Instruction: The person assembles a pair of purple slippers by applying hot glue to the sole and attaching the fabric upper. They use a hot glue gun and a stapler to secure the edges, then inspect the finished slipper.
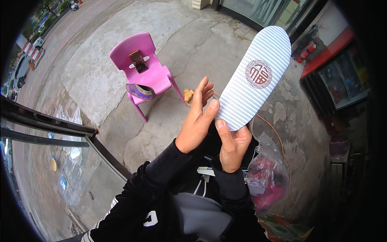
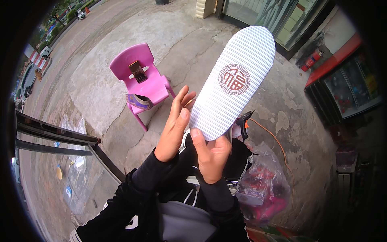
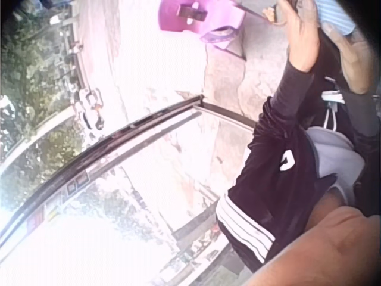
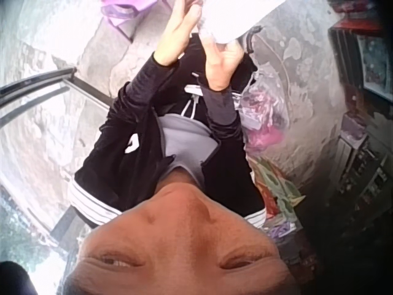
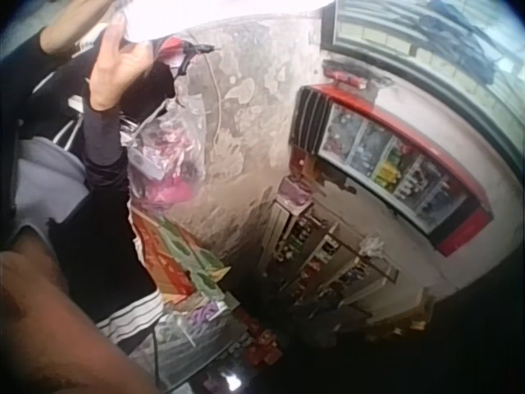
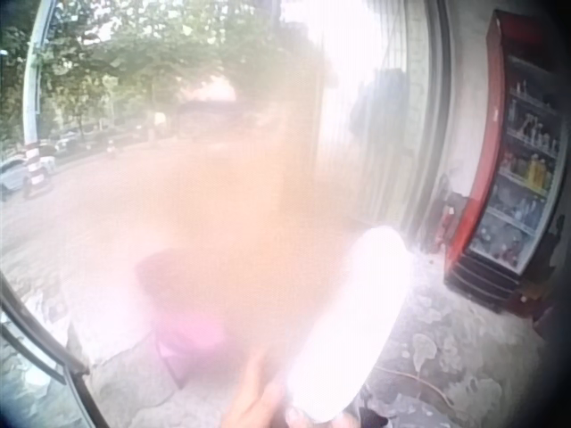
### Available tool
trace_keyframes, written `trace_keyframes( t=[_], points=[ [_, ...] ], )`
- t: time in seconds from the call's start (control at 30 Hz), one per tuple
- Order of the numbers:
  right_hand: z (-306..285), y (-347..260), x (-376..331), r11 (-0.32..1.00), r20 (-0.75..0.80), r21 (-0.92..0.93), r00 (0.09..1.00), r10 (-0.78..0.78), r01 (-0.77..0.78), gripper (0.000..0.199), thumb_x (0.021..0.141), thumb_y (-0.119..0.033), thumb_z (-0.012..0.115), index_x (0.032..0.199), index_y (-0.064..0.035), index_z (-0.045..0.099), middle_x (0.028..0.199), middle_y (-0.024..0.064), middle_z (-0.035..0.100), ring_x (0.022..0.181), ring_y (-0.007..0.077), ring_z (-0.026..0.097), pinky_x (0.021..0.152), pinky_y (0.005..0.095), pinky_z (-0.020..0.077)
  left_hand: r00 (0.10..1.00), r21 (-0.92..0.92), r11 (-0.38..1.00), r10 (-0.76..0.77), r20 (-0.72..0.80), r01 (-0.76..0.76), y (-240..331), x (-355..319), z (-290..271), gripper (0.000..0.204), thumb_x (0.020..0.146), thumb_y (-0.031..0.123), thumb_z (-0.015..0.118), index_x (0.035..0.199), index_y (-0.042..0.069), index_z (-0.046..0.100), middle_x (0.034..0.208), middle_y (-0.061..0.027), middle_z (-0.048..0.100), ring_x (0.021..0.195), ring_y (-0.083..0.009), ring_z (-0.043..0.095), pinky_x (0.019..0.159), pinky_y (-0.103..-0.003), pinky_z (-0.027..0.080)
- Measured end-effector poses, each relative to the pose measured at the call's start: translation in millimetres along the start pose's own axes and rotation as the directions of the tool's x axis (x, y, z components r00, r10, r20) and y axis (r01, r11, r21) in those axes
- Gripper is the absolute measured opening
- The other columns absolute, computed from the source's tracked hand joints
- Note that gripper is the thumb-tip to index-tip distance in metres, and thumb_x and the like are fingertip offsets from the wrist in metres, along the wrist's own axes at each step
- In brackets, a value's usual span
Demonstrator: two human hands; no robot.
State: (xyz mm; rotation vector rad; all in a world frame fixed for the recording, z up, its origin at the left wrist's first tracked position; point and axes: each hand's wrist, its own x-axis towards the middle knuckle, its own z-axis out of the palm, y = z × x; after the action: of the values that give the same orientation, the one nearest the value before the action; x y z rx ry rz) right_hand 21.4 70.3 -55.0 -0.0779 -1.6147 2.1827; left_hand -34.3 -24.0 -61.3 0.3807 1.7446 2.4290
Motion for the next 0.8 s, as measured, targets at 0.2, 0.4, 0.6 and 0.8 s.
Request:
trace_keyframes(
  t=[0.2,0.4,0.6,0.8],
  points=[
    [2,7,-1,0.989,0.025,-0.133,0.998,-0.065,0.067,0.025,0.092,-0.003,0.068,0.115,0.0072,0.064,0.114,0.0103,0.068,0.103,0.0161,0.062,0.092,0.0331,0.0486,0.988,-0.066,0.994,0.094,0.124,-0.086,-2,5,4,0.071,0.109,0.047,0.034,0.157,-0.004,0.021,0.158,-0.0223,0.032,0.147,-0.0269,0.031,0.119,-0.036,0.025],
    [2,2,-2,0.996,0.027,-0.085,1.0,-0.009,0.012,0.027,0.092,-0.004,0.067,0.117,0.0077,0.063,0.114,0.0106,0.067,0.105,0.0163,0.062,0.095,0.0331,0.0477,0.975,-0.18,0.982,0.093,0.2,-0.057,-11,-4,2,0.069,0.11,0.045,0.027,0.157,-0.005,0.02,0.161,-0.0188,0.028,0.15,-0.0263,0.026,0.121,-0.037,0.021],
    [9,-1,-4,0.999,0.018,-0.012,0.999,0.051,-0.051,0.029,0.094,-0.006,0.068,0.119,0.0073,0.063,0.118,0.0096,0.066,0.108,0.016,0.061,0.098,0.0323,0.0457,0.98,-0.361,0.927,0.158,0.12,-0.105,-14,-4,13,0.07,0.109,0.045,0.024,0.159,-0.004,0.014,0.163,-0.0177,0.023,0.151,-0.025,0.022,0.121,-0.037,0.02],
    [11,-7,-8,0.999,0.051,0.006,0.998,0.045,-0.045,0.028,0.095,-0.005,0.067,0.12,0.0068,0.063,0.119,0.0092,0.065,0.11,0.0151,0.06,0.098,0.0314,0.0451,0.979,-0.446,0.89,0.164,0.121,-0.094,-5,-8,16,0.082,0.106,0.059,0.025,0.161,0.001,0.007,0.164,-0.0169,0.022,0.151,-0.0259,0.025,0.121,-0.04,0.02]
  ],
)
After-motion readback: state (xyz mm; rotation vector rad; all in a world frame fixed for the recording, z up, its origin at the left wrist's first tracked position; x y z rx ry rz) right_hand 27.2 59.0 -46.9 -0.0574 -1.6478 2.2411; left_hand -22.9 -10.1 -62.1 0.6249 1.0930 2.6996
